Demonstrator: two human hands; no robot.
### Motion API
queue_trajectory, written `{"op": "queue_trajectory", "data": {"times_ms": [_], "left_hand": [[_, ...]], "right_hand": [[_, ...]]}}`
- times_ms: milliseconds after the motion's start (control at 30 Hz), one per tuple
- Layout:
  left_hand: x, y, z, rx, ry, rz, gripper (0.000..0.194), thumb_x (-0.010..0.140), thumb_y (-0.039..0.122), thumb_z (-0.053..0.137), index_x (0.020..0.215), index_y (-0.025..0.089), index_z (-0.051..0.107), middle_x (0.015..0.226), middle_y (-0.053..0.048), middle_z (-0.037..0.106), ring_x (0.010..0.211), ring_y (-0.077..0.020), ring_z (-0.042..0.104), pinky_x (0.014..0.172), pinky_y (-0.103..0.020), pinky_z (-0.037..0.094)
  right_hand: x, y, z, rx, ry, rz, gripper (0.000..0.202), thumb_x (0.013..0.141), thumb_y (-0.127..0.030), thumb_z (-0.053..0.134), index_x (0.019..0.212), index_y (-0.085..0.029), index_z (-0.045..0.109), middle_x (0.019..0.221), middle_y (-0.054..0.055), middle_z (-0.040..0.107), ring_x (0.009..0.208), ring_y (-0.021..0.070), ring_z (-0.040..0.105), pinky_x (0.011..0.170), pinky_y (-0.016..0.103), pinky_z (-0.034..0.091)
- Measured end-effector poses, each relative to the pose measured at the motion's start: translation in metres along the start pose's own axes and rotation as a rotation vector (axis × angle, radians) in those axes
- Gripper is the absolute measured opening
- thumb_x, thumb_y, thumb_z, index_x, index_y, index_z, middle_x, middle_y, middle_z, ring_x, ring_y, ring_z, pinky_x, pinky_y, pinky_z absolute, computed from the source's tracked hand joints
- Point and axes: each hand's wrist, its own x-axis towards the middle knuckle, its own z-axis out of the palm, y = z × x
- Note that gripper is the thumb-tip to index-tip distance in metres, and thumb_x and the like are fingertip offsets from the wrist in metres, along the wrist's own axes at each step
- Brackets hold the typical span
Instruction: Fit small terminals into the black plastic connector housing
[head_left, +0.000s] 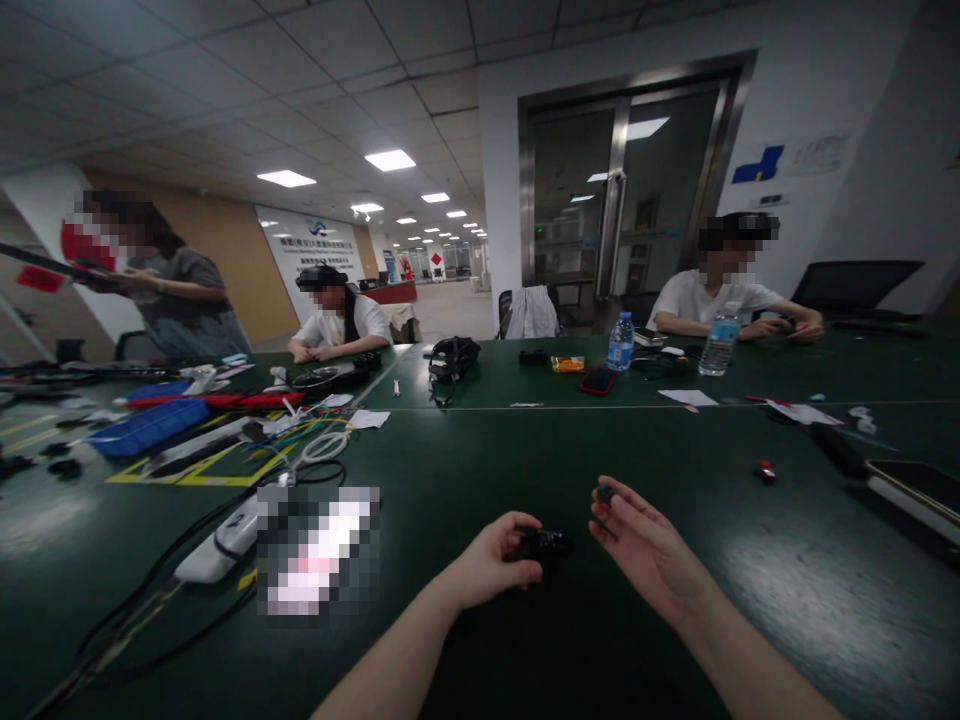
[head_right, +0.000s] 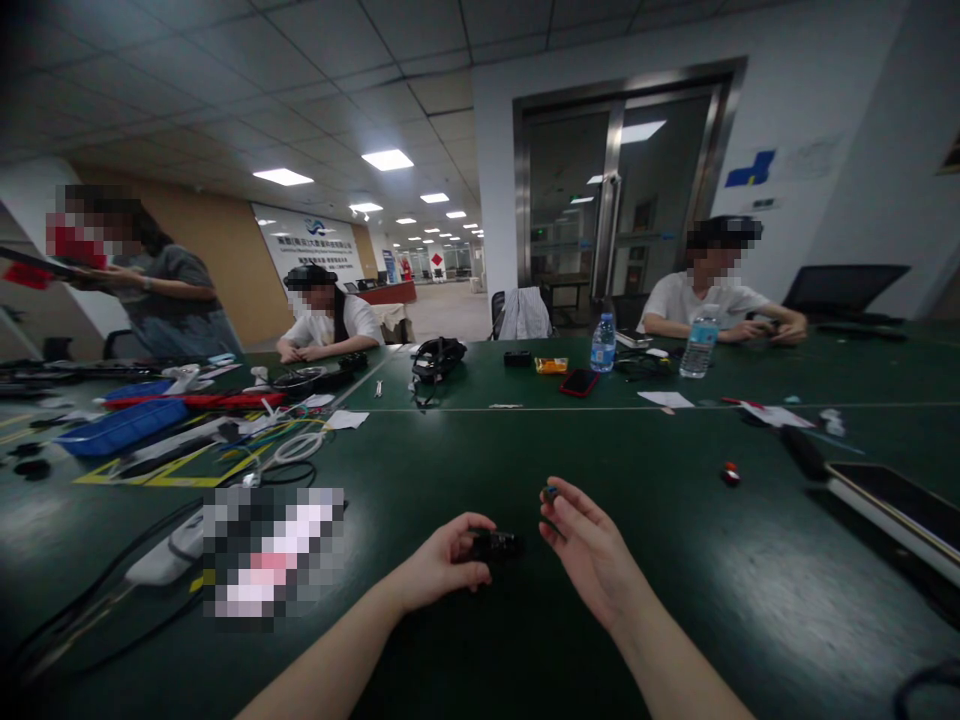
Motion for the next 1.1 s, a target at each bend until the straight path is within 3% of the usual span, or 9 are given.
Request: {"op": "queue_trajectory", "data": {"times_ms": [267,1100], "left_hand": [[-0.0014,0.0048,0.0025,-0.016,0.0,-0.007,0.052,0.066,0.019,0.074,0.11,0.018,0.045,0.087,-0.003,0.059,0.071,-0.0139,0.06,0.06,-0.025,0.044],[-0.0013,0.0045,0.0024,-0.015,-0.012,-0.008,0.051,0.068,0.016,0.073,0.11,0.018,0.045,0.084,-0.002,0.06,0.071,-0.0139,0.061,0.06,-0.025,0.043]], "right_hand": [[0.0006,-0.0004,-0.0012,0.061,0.017,0.043,0.034,0.055,-0.026,0.082,0.086,-0.025,0.069,0.085,-0.001,0.067,0.076,0.014,0.06,0.068,0.026,0.05],[0.0023,0.0001,-0.0027,0.042,0.048,-0.01,0.033,0.053,-0.029,0.084,0.083,-0.024,0.069,0.082,-0.004,0.067,0.072,0.0115,0.058,0.065,0.024,0.048]]}}
